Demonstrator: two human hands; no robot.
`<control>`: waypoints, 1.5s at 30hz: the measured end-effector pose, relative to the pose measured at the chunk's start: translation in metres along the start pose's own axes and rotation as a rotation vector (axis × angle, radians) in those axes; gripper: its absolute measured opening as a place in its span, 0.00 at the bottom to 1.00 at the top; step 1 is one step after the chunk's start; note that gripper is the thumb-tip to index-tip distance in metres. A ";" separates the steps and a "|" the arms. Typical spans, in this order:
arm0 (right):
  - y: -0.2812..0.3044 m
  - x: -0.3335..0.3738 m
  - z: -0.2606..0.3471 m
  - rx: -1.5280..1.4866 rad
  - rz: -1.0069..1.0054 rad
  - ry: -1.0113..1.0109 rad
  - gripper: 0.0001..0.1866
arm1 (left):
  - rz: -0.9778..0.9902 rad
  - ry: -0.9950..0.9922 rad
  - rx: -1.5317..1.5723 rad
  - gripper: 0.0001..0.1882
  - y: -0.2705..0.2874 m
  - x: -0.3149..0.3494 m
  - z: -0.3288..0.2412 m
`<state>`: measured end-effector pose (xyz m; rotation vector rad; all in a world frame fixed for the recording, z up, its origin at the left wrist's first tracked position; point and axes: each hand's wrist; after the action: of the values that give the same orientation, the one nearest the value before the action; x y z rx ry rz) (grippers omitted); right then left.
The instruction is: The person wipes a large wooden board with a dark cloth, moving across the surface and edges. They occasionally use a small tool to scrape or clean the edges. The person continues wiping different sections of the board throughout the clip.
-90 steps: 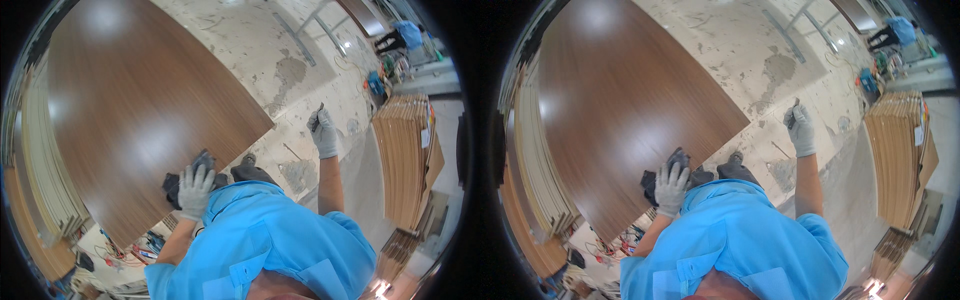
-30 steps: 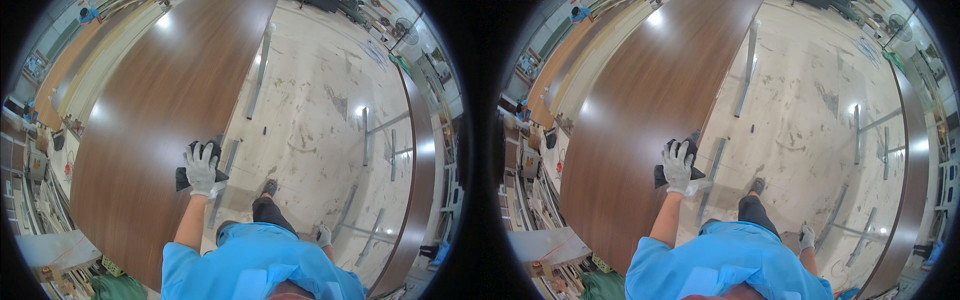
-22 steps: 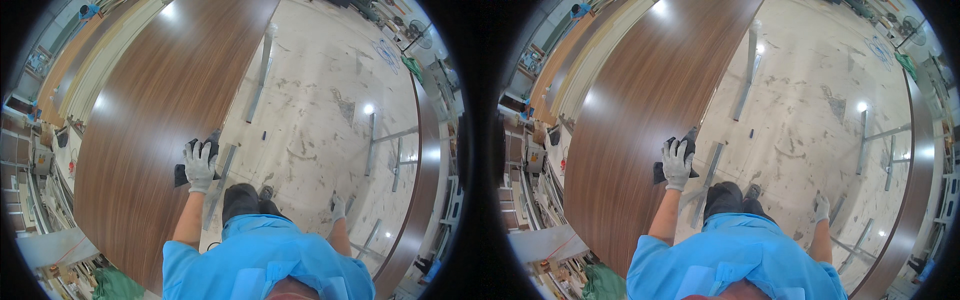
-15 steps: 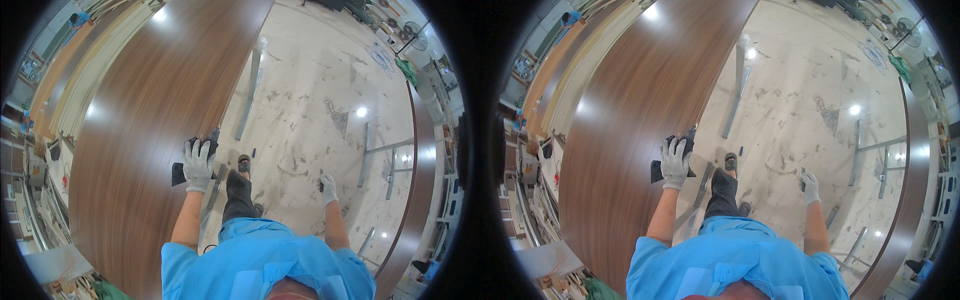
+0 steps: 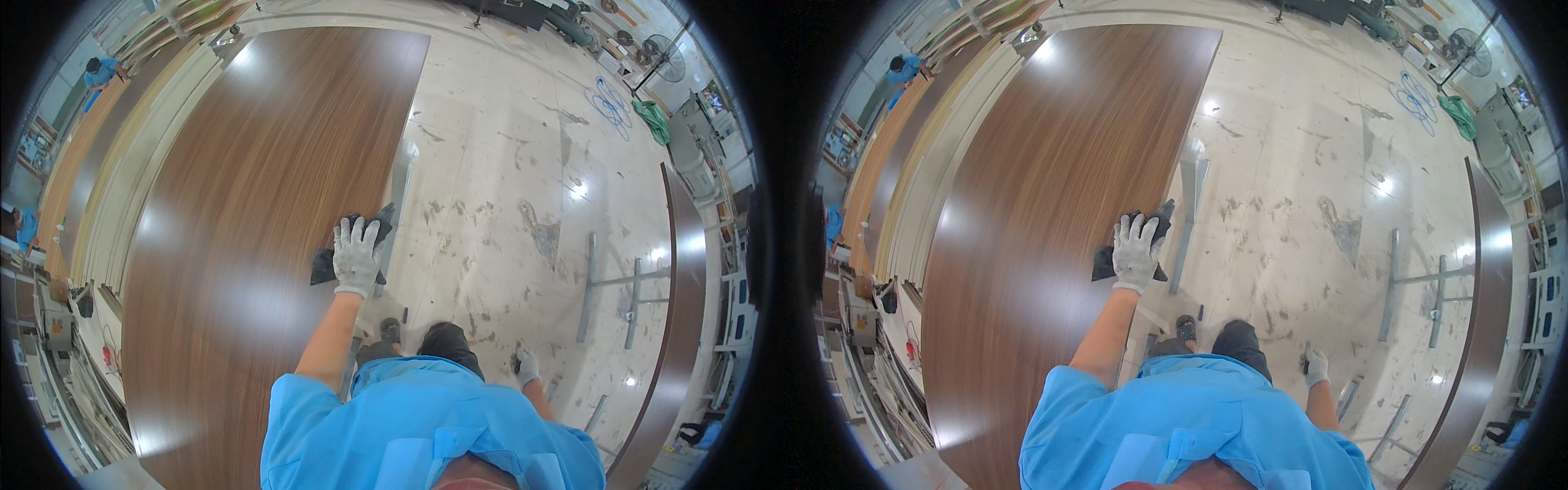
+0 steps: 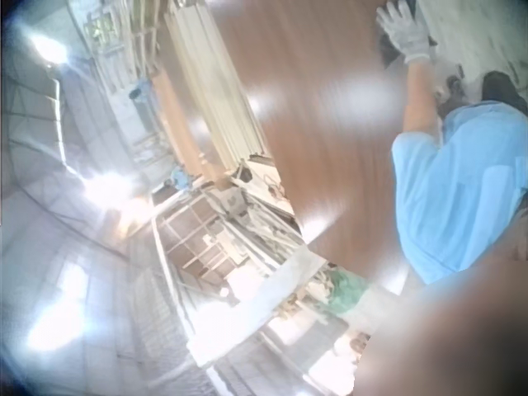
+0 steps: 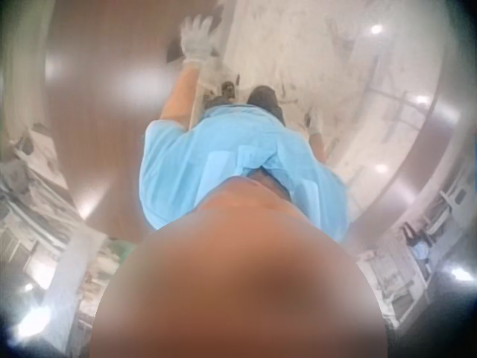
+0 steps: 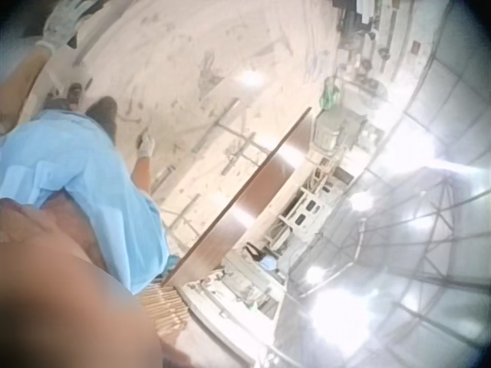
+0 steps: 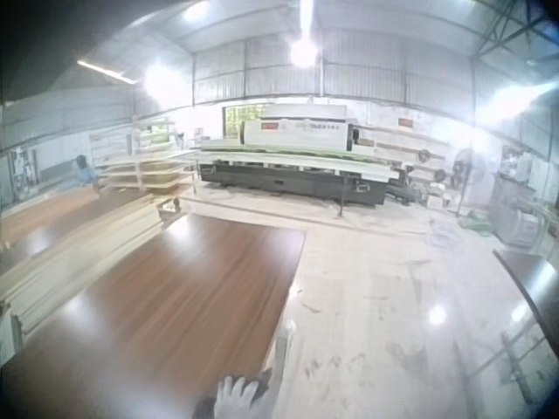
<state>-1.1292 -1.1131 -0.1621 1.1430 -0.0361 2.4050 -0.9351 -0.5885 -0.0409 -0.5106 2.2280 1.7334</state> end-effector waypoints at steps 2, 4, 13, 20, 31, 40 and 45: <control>-0.002 -0.010 -0.004 -0.029 -0.039 -0.108 0.08 | -0.038 -0.004 0.004 0.24 -0.018 -0.032 -0.003; -0.006 -0.027 0.002 0.023 -0.003 -0.158 0.07 | -0.042 -0.015 -0.007 0.23 -0.038 -0.065 -0.005; -0.063 -0.202 0.182 0.063 0.068 -0.129 0.05 | 0.015 -0.008 0.090 0.21 -0.118 -0.241 -0.021; -0.134 -0.328 0.402 0.175 0.179 0.250 0.07 | -0.334 0.598 -0.385 0.21 -0.021 -0.177 0.082; -0.324 -0.422 0.586 0.196 0.340 0.177 0.08 | -0.262 1.283 -0.624 0.29 -0.063 -0.300 0.170; -0.466 -0.464 0.705 0.386 0.427 0.185 0.07 | 0.009 -0.069 0.729 0.14 -0.259 -0.643 -0.101; -0.510 -0.503 0.760 0.398 0.576 0.213 0.08 | -0.337 0.236 0.319 0.13 -0.220 -0.598 -0.017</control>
<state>-0.0888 -1.0324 -0.1266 1.1481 0.2210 3.1427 -0.3007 -0.5890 0.0225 -0.9873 2.3432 1.1765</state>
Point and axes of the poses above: each hand's wrist, its own x-axis away from the middle knuckle, its own y-axis out of the back of the hand, z = x × y, and after that the axes turned 4 degrees about -z, right-handed
